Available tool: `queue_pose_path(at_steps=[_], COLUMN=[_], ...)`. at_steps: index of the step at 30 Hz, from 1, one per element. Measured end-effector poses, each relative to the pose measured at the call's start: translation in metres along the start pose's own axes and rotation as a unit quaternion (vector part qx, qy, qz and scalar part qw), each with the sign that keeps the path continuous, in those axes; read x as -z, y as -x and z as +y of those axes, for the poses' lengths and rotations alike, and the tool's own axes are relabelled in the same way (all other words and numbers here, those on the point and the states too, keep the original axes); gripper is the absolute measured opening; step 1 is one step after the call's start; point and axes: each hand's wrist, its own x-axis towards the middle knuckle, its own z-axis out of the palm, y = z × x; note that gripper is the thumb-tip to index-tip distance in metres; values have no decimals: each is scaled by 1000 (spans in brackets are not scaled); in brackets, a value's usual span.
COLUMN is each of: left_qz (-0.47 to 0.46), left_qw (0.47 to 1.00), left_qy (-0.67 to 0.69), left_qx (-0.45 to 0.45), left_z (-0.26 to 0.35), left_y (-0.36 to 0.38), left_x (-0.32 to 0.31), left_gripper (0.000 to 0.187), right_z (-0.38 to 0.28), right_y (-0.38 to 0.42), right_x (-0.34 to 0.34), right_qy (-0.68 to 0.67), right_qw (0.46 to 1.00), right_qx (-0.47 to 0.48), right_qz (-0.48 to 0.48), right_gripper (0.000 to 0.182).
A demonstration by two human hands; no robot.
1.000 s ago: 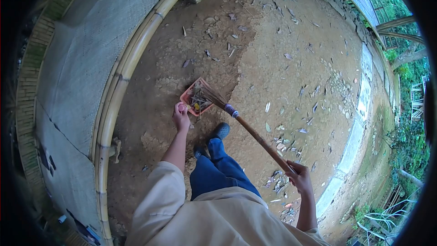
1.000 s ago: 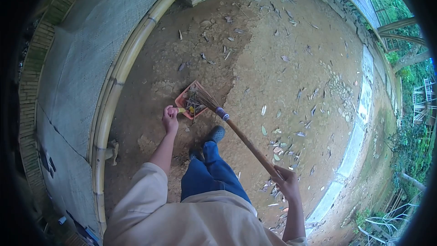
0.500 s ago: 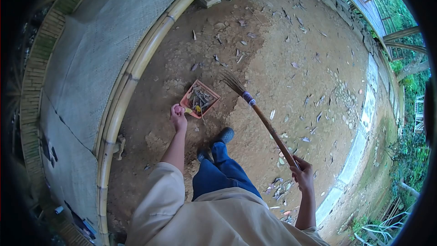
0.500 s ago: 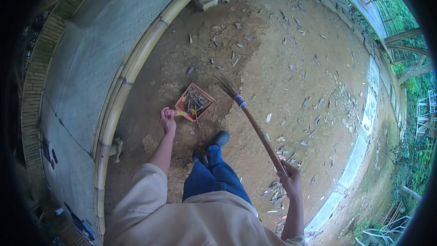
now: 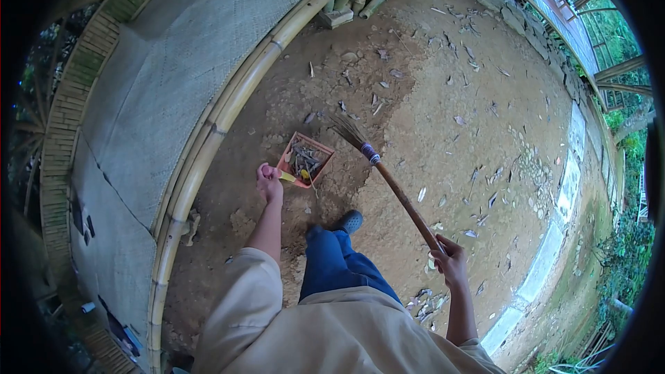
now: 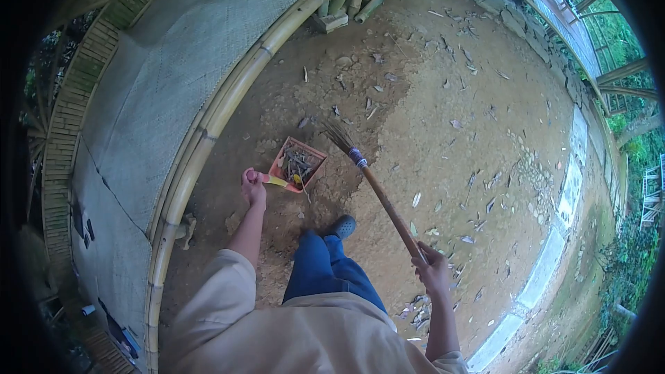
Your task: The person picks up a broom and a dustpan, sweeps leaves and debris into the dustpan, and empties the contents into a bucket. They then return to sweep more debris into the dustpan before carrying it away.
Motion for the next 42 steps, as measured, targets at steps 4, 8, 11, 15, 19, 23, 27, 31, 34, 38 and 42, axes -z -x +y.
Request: queue_pose_path(at_steps=[4, 8, 11, 15, 19, 23, 27, 31, 34, 38, 42], left_qz=[10, 26, 33, 38, 32, 27, -2, -16, -26, 1, -15], left_qw=[1000, 999, 999, 997, 998, 998, 998, 994, 993, 997, 995], left_qy=[16, -37, -37, -61, -54, -51, -34, -61, -87, -32, 16], left_qx=[12, -14, -13, -8, 5, 23, 52, 90, 82, 73, 100], left_z=[8, 3, 8, 2, -4, 1, -20, -10, -21, -47, -35], left_y=[-15, -33, -45, -60, -81, -93, -110, -116, -120, -128, -136], left_x=[0, -4, -9, -15, -32, -50, -62, -73, -75, -83, -79], left_gripper=[36, 37, 37, 37, 36, 34, 35, 35, 35, 34, 34], right_z=[-7, -31, -42, -59, -77, -93, -107, -102, -103, -85, -123], right_y=[-19, -36, -50, -69, -89, -107, -128, -155, -166, -184, -161], right_x=[-11, -24, -34, -49, -61, -76, -89, -107, -122, -136, -128], right_qy=[-5, 21, 20, 21, 43, 52, 75, 108, 158, 177, 221], right_qw=[1000, 1000, 999, 999, 998, 998, 997, 992, 985, 980, 971], right_qx=[15, 23, 32, 38, 33, 34, 34, 58, 65, 89, 41], right_qz=[4, 4, 10, 11, 14, 16, 7, -6, -14, -32, -81], right_gripper=[56, 55, 55, 55, 54, 54, 54, 54, 54, 54, 51])
